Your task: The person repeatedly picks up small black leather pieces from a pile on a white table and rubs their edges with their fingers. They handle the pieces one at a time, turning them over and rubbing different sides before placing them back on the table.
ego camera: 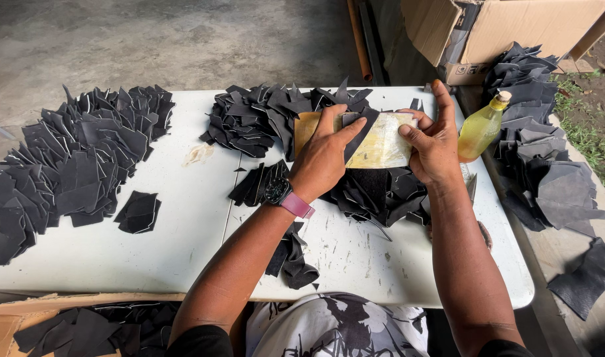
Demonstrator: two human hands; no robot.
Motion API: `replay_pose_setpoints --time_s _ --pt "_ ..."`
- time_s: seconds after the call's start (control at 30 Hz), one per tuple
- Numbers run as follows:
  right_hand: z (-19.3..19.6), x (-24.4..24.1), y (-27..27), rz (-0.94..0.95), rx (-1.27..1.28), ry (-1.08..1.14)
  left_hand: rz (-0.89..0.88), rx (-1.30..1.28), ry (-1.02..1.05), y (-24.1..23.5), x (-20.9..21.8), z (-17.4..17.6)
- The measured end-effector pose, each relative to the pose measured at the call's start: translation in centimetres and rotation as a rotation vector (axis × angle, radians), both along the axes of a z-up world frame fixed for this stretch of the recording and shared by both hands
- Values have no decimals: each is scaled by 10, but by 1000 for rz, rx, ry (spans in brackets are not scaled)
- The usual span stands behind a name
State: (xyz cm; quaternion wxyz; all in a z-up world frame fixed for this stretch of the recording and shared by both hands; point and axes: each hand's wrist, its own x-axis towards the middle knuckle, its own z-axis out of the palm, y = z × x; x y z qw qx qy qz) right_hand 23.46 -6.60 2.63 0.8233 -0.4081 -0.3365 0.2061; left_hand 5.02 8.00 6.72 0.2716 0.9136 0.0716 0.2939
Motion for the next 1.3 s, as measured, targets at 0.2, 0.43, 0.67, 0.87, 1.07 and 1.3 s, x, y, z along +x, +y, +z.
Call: replay_pose_setpoints --time_s 0.2,0.43,0.67,0.87,1.07,1.3 --pt "-8 8 1 -146 -77 34 76 98 -181 9 0 -9" --pt "-35 9 -41 -258 -111 -144 265 -152 -187 166 15 -57" --pt "-34 -19 -85 -238 -139 -101 439 -7 41 252 57 -129" --pt "-36 -45 -129 -144 -215 -162 446 -59 127 189 22 -82" --pt "-31 -78 -165 -173 -493 -319 -253 242 236 47 -5 -75" --pt "-35 -83 -168 -212 -442 -306 -417 61 396 13 1 -51"
